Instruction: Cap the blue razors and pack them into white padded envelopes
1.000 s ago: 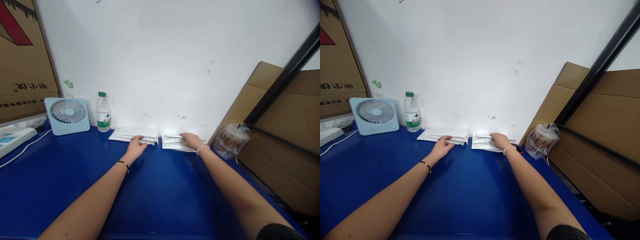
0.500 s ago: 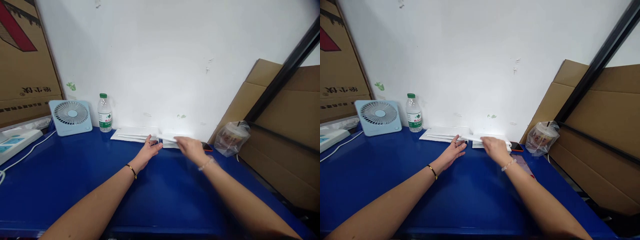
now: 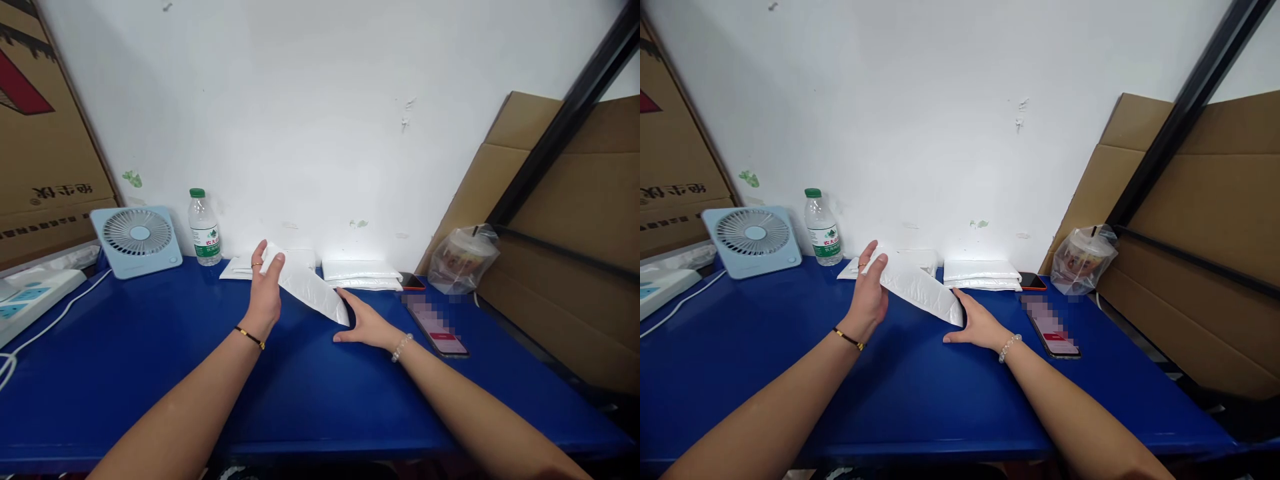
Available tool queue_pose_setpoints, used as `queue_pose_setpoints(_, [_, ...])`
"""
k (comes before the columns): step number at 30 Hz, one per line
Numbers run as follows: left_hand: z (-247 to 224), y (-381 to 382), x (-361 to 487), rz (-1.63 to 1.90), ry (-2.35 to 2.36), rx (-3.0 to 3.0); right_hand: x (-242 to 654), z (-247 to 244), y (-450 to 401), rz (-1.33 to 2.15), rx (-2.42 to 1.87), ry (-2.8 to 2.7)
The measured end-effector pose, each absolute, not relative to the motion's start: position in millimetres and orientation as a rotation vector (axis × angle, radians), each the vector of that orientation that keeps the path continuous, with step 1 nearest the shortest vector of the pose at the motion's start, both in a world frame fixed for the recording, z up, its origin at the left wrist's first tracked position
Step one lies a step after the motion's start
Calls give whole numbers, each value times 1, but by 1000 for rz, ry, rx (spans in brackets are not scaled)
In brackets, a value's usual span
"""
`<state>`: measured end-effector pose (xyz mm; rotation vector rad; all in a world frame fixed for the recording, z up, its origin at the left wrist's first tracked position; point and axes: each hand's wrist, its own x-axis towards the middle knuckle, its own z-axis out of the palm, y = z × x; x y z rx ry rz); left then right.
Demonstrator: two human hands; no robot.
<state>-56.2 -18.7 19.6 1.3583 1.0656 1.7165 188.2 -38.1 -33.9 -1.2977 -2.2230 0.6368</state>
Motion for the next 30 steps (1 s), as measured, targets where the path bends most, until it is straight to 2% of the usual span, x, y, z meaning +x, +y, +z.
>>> queue_pose_setpoints(5, [41, -24, -64, 1863, 806, 1223, 173, -35, -36, 596, -1315, -2215])
queue_pose_setpoints(20, [124, -90, -113, 1807, 468, 1250, 158, -30, -31, 237, -1211, -2460])
queue_pose_setpoints(27, [129, -104, -128, 2018, 470, 1492, 161, -30, -30, 224, -1186, -2505])
queue_pose_setpoints(30, [120, -91, -128, 2084, 607, 1704, 163, -29, -30, 275, -1172, -2529])
